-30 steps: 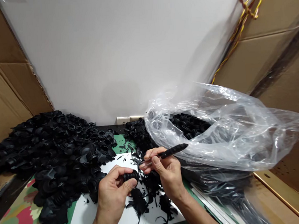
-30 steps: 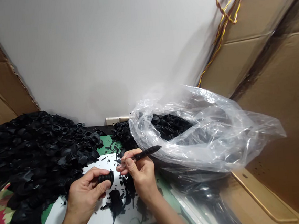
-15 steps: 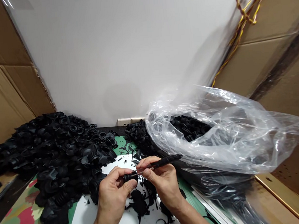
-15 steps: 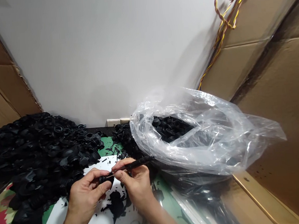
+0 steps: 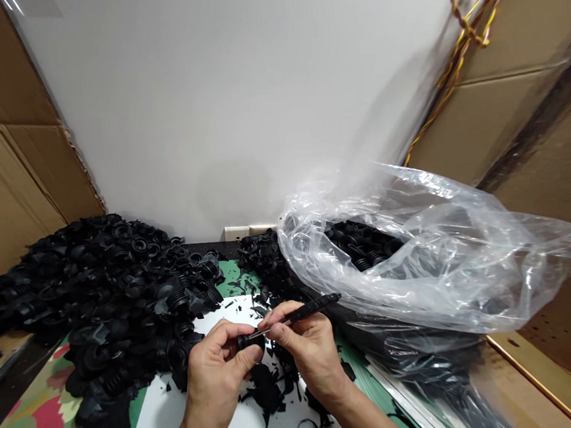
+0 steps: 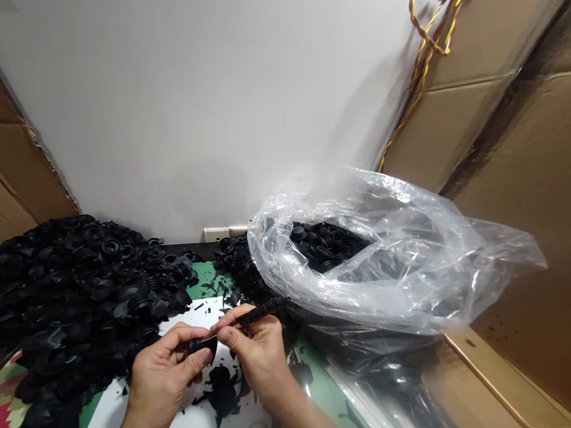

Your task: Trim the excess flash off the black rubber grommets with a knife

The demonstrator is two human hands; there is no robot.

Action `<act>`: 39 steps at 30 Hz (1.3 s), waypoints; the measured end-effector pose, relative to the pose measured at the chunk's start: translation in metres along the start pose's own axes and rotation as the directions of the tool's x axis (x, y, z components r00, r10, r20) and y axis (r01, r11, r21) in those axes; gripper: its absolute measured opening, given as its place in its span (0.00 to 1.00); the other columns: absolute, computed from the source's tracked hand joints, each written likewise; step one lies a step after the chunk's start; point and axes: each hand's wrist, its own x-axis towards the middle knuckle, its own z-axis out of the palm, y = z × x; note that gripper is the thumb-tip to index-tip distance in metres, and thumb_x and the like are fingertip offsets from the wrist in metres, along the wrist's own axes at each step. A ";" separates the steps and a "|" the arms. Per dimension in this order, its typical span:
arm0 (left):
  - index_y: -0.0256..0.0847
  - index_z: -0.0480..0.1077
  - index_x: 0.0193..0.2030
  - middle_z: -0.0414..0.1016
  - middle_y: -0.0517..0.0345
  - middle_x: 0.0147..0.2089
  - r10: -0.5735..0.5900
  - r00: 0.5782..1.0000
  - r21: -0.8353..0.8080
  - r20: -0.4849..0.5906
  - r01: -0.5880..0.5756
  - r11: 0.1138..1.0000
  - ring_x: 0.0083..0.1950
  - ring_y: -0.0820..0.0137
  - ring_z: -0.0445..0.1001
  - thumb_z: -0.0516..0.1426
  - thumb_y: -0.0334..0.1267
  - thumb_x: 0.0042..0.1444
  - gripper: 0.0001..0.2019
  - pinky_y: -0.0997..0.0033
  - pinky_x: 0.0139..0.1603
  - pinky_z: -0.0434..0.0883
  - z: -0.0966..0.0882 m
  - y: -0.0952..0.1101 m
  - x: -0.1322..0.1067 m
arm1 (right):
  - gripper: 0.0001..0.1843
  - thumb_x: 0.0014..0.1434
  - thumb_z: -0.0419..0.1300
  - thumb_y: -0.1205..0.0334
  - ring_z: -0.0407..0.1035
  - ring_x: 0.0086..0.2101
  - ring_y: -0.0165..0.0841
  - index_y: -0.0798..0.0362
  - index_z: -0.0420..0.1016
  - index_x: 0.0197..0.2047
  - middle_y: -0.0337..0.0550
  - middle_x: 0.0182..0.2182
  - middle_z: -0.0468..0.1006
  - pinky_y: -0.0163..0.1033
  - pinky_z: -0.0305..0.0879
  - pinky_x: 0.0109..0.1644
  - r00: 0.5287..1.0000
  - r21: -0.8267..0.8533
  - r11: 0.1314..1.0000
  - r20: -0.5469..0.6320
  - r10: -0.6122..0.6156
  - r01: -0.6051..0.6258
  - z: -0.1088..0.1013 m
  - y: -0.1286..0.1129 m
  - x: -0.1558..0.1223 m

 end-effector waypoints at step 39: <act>0.39 0.77 0.24 0.67 0.65 0.22 0.094 0.995 0.105 -0.038 -0.090 0.990 0.21 0.77 0.62 0.65 0.30 0.34 0.06 0.78 0.21 0.62 0.001 -0.001 -0.002 | 0.06 0.52 0.65 0.58 0.70 0.32 0.36 0.52 0.77 0.30 0.42 0.27 0.76 0.40 0.65 0.37 0.994 -0.127 0.988 0.083 -0.073 0.083 -0.006 0.000 0.000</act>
